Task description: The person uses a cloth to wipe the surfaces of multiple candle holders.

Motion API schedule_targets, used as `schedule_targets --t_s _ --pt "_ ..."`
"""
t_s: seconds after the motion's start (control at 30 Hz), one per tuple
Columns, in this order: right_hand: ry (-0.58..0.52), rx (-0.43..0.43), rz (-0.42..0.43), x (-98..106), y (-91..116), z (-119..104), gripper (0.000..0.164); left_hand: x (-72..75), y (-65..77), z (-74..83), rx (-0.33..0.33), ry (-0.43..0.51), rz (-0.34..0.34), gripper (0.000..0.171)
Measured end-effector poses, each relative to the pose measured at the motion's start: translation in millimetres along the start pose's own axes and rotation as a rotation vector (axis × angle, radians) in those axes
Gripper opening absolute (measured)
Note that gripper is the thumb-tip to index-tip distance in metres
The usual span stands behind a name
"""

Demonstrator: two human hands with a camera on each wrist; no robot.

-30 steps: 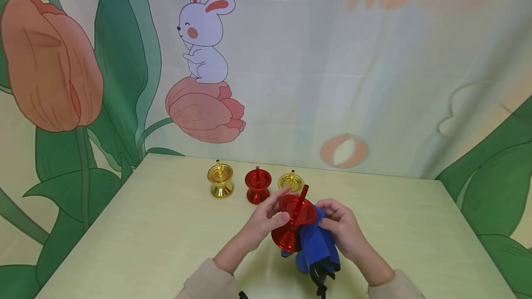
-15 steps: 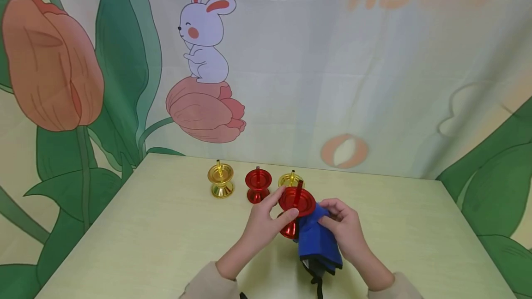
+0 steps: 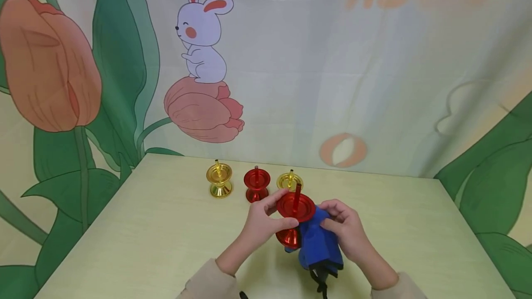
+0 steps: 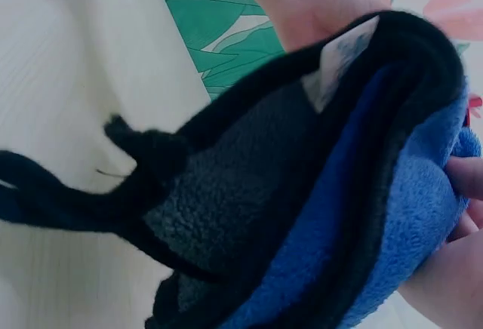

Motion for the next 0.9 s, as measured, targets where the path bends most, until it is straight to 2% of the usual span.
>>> schedule_targets --t_s 0.2,0.27,0.37,0.47,0.57,0.8,0.9 --pt "-0.095 0.012 -0.126 6 0 -1 0.035 -4.2 -2.7 -1.7 0.018 0.223 -0.180 0.063" --pt "-0.111 0.010 -0.155 7 0 -1 0.035 -5.7 -3.8 -2.3 0.021 0.270 -0.218 0.065" --pt "-0.124 -0.003 -0.181 10 0 -1 0.035 -7.2 -5.7 -3.0 0.019 0.309 -0.239 0.069" --pt "-0.121 -0.036 -0.159 20 2 -2 0.035 -8.1 -7.1 -2.9 0.019 0.318 -0.234 0.072" --pt "-0.092 -0.077 -0.094 37 6 -4 0.033 -8.8 -8.7 -3.5 0.031 0.320 -0.212 0.072" --pt "0.037 -0.133 0.094 90 19 -12 0.025 -11.7 -15.9 -5.0 0.060 0.263 -0.124 0.062" --pt "0.094 -0.147 0.179 117 26 -16 0.024 -17.7 -23.0 -6.9 0.063 0.231 -0.078 0.061"
Point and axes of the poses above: each hand's wrist, its own y-axis away from the middle knuckle, its own x-axis out of the back of the hand, z = x × y, the point moved 3 cm from there along -y, towards the middle knuckle, and after that the axes turned 3 degrees about -x, right-handed, at the moved point
